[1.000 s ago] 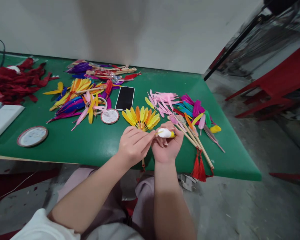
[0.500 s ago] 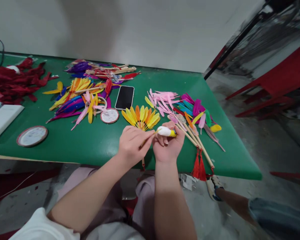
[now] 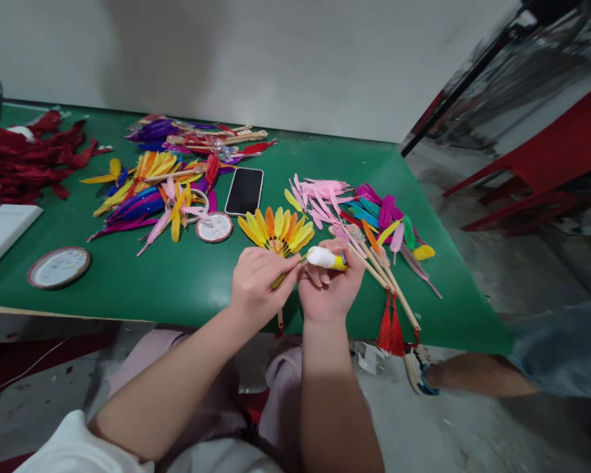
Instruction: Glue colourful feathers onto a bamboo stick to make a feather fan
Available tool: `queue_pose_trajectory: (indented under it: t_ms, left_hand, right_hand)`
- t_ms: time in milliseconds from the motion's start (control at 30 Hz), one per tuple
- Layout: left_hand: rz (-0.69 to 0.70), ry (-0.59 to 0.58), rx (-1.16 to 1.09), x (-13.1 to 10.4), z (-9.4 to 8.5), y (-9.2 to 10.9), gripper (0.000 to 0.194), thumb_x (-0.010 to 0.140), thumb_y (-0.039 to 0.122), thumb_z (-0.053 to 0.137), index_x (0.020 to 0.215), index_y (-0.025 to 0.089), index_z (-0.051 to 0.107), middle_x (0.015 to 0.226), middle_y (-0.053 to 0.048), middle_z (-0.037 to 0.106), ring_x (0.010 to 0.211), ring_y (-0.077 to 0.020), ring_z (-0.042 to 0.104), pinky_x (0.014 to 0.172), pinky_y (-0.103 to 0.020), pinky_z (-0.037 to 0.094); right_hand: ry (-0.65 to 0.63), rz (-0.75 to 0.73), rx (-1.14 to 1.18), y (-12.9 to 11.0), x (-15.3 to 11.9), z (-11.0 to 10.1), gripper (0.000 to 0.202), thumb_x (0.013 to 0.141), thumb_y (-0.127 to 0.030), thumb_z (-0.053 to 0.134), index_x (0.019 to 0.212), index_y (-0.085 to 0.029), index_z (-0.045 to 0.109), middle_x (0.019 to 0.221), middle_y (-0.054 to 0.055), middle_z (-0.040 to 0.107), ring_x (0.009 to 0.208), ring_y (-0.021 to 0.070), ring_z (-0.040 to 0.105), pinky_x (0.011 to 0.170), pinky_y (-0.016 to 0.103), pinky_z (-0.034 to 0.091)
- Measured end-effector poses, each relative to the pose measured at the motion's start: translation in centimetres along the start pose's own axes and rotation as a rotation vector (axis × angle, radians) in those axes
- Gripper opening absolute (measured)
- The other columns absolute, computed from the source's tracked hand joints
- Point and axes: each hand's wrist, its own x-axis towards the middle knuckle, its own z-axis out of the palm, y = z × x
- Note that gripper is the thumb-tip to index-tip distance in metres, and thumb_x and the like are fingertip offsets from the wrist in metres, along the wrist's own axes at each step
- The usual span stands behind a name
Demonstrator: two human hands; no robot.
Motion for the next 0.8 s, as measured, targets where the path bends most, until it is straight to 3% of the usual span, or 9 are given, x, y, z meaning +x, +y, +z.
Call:
queue_pose_trajectory:
  t_ms: [200, 600, 800]
  left_hand:
    - [0.128, 0.007, 0.22, -0.09, -0.37, -0.06, 0.015, 0.067, 0.011, 0.064, 0.082, 0.015, 0.063, 0.062, 0.001, 0.065, 0.065, -0.0134, 0.055, 0.066, -0.029, 0.041]
    - [0.101, -0.027, 0.323, -0.42, -0.27, 0.04, 0.014, 0.068, 0.015, 0.064, 0.082, 0.018, 0.064, 0.062, 0.003, 0.065, 0.07, -0.0157, 0.053, 0.073, -0.034, 0.035]
    - [-0.023, 0.034, 0.253, -0.23, 0.01, 0.05, 0.009, 0.069, 0.015, 0.063, 0.078, 0.018, 0.065, 0.059, 0.002, 0.064, 0.068, -0.0142, 0.054, 0.07, -0.032, 0.037]
  right_hand:
    - [-0.005, 0.009, 0.009, 0.17, -0.05, -0.05, 0.011, 0.066, -0.018, 0.051, 0.068, -0.019, 0.041, 0.056, -0.01, 0.053, 0.028, -0.0001, 0.031, 0.026, 0.01, 0.024]
    - [0.003, 0.005, -0.016, 0.69, -0.2, 0.21, 0.011, 0.066, -0.019, 0.051, 0.066, -0.019, 0.04, 0.056, -0.01, 0.052, 0.028, -0.0008, 0.03, 0.027, 0.011, 0.023]
    - [0.015, 0.007, 0.042, 0.33, -0.22, 0.07, 0.009, 0.067, -0.018, 0.049, 0.069, -0.02, 0.041, 0.057, -0.011, 0.053, 0.029, 0.0, 0.03, 0.028, 0.012, 0.025]
